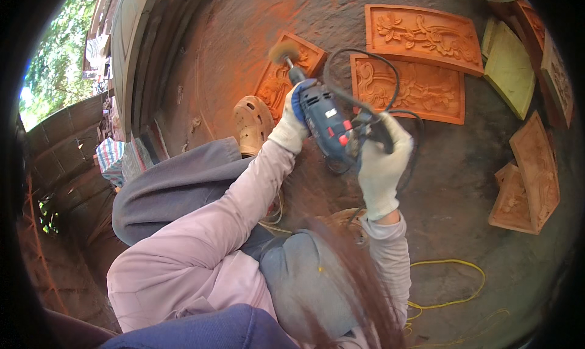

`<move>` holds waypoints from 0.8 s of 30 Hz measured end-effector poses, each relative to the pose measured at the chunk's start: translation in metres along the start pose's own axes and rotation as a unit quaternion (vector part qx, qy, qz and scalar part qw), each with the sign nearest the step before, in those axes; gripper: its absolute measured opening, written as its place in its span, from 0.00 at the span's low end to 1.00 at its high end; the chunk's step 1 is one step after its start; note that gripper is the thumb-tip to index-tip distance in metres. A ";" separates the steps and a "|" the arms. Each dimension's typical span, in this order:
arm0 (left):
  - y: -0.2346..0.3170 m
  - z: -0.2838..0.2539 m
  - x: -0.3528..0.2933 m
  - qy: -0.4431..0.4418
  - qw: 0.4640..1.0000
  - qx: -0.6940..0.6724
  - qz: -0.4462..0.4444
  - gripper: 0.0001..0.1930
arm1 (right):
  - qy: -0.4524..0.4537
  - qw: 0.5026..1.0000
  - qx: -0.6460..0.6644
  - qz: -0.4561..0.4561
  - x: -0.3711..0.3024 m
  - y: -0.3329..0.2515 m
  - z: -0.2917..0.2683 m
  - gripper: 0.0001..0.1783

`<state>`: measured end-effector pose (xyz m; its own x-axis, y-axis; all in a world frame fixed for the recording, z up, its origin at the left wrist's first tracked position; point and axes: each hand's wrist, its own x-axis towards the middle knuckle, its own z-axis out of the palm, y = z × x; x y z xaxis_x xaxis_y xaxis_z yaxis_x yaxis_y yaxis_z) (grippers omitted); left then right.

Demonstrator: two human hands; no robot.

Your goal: The person uses a power drill with a wire brush attachment to sand the surface of several orange rectangular wooden panels with carved designs. They work on each panel individually, then use a hose to blow dust off the finished pieces.

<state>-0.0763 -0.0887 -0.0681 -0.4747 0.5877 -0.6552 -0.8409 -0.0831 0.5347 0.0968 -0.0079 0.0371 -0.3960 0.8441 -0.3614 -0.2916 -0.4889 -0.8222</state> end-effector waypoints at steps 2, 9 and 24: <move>0.001 -0.009 0.006 -0.025 0.998 -0.046 -0.032 0.08 | -0.072 0.994 -0.085 0.012 0.012 0.002 -0.015 0.08; 0.007 0.006 0.015 -0.051 0.996 -0.039 -0.067 0.08 | 0.004 0.999 -0.049 0.011 0.008 0.015 -0.009 0.07; 0.035 -0.029 -0.009 0.262 0.452 0.831 0.189 0.53 | -0.045 0.984 -0.003 -0.172 0.008 -0.019 -0.002 0.13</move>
<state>-0.1089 -0.1207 -0.0588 -0.8657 0.4766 -0.1530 0.4768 0.8782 0.0376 0.1006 0.0085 0.0488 -0.3504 0.9364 -0.0211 -0.4160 -0.1758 -0.8922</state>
